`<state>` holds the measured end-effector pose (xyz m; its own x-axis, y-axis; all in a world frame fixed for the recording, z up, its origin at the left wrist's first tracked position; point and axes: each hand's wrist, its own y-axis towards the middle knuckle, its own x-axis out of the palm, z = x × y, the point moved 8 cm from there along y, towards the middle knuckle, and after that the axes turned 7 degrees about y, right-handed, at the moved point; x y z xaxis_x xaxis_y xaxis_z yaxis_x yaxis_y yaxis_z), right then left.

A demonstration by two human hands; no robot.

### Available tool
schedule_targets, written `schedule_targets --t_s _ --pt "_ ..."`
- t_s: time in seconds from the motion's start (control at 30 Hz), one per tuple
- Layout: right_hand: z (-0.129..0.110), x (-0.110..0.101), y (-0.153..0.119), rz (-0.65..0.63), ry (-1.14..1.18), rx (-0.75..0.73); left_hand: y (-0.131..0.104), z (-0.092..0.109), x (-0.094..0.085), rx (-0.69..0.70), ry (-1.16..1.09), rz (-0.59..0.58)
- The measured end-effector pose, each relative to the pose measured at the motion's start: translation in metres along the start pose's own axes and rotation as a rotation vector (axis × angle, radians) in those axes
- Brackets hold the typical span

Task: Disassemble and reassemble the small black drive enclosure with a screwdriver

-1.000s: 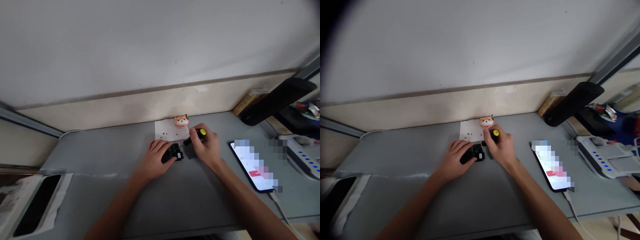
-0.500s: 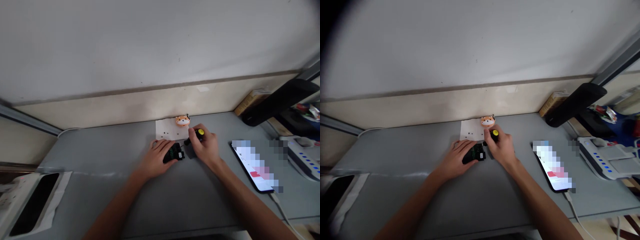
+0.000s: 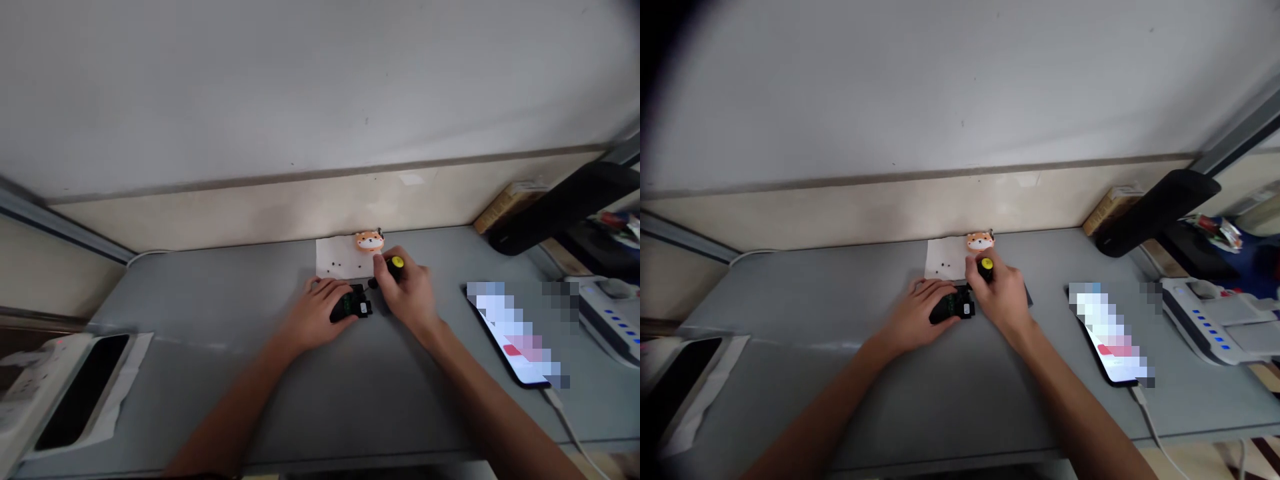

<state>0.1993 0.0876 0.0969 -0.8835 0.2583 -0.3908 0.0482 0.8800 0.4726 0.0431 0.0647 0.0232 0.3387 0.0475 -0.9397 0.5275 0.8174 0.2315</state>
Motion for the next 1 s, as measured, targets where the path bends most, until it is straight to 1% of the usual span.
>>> schedule_targets --t_s 0.2,0.37,0.43,0.53,0.63,0.7,0.77,0.83,0.93,1.0 --pt "-0.003 0.009 0.002 -0.078 -0.002 0.013 -0.002 0.003 -0.002 0.022 0.015 0.028" --pt "-0.008 0.022 0.009 -0.202 -0.008 -0.050 -0.002 0.003 -0.001 0.043 0.025 0.035" --pt "-0.009 0.027 0.011 -0.231 -0.005 -0.065 -0.002 0.003 -0.001 0.040 0.026 0.031" --pt "-0.008 0.027 0.012 -0.200 0.008 -0.046 -0.002 0.003 -0.002 0.043 0.019 0.032" --pt "-0.002 0.019 0.011 -0.098 0.001 0.005 -0.003 0.004 -0.002 0.056 0.013 0.041" --pt "0.000 0.012 0.009 -0.028 0.030 0.000 -0.003 0.004 -0.002 0.069 0.018 0.049" --pt "0.001 0.007 0.008 0.012 0.115 -0.031 -0.004 0.005 -0.002 0.084 0.027 0.057" --pt "0.007 0.006 0.008 0.018 0.245 -0.015 -0.004 0.005 -0.003 0.092 0.030 0.066" --pt "0.020 0.010 0.008 -0.025 0.489 0.107 -0.004 0.006 -0.005 0.096 0.025 0.074" --pt "0.023 0.016 0.007 -0.091 0.631 0.155 -0.004 0.006 -0.006 0.098 0.025 0.075"
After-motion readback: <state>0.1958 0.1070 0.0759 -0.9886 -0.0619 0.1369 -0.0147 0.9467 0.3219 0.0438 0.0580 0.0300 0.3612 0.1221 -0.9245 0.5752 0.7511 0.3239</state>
